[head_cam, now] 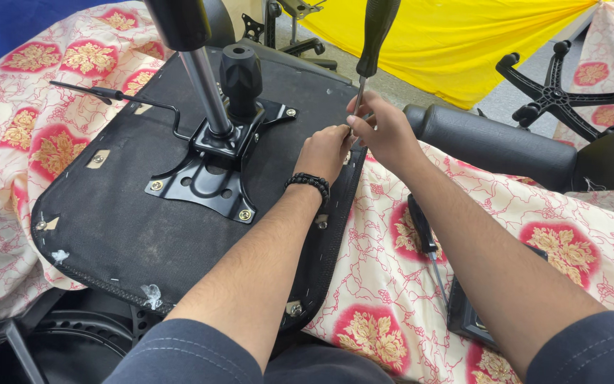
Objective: The person secures a chair seat to its gas-lift mechanism by inserting and tightening multiple screws with a screwdriver. They repeatedly pick screws from a tray, align them in the seat base, and tighten them until the seat is firmly attached.
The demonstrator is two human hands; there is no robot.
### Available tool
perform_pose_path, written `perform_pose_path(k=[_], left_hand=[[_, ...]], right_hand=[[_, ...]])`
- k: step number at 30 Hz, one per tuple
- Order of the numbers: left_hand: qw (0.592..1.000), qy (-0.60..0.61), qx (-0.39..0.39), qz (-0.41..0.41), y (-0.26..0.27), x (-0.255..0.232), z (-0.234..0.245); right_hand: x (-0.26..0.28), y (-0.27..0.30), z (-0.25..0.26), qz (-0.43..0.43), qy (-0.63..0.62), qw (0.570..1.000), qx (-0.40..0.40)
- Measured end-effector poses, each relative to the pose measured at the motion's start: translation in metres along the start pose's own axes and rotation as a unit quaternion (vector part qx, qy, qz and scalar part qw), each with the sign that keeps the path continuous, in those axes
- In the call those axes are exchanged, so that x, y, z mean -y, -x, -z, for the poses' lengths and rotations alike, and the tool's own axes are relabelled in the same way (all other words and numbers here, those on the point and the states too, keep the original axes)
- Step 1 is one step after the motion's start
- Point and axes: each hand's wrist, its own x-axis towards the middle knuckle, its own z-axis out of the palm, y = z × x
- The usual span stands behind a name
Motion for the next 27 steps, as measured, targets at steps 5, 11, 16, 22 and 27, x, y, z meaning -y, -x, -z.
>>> perform_pose_path(k=[5, 11, 16, 22, 27], left_hand=[[1.0, 0.003, 0.005, 0.015, 0.001, -0.002, 0.0], [0.999, -0.021, 0.017, 0.029, -0.005, -0.005, 0.001], [0.997, -0.015, 0.053, 0.05, -0.006, -0.003, 0.005], [0.998, 0.024, 0.057, 0.023, -0.008, -0.008, 0.015], [0.996, 0.009, 0.076, 0.034, -0.01, -0.012, 0.021]], right_hand=[[-0.008, 0.0, 0.003, -0.007, 0.034, 0.999, 0.005], [-0.012, -0.004, -0.003, 0.016, 0.095, 0.995, -0.019], [-0.02, 0.0, 0.002, 0.065, 0.032, 0.997, -0.006], [-0.017, -0.004, 0.003, -0.004, 0.068, 0.998, -0.016], [-0.015, -0.002, 0.008, 0.031, 0.073, 0.997, -0.014]])
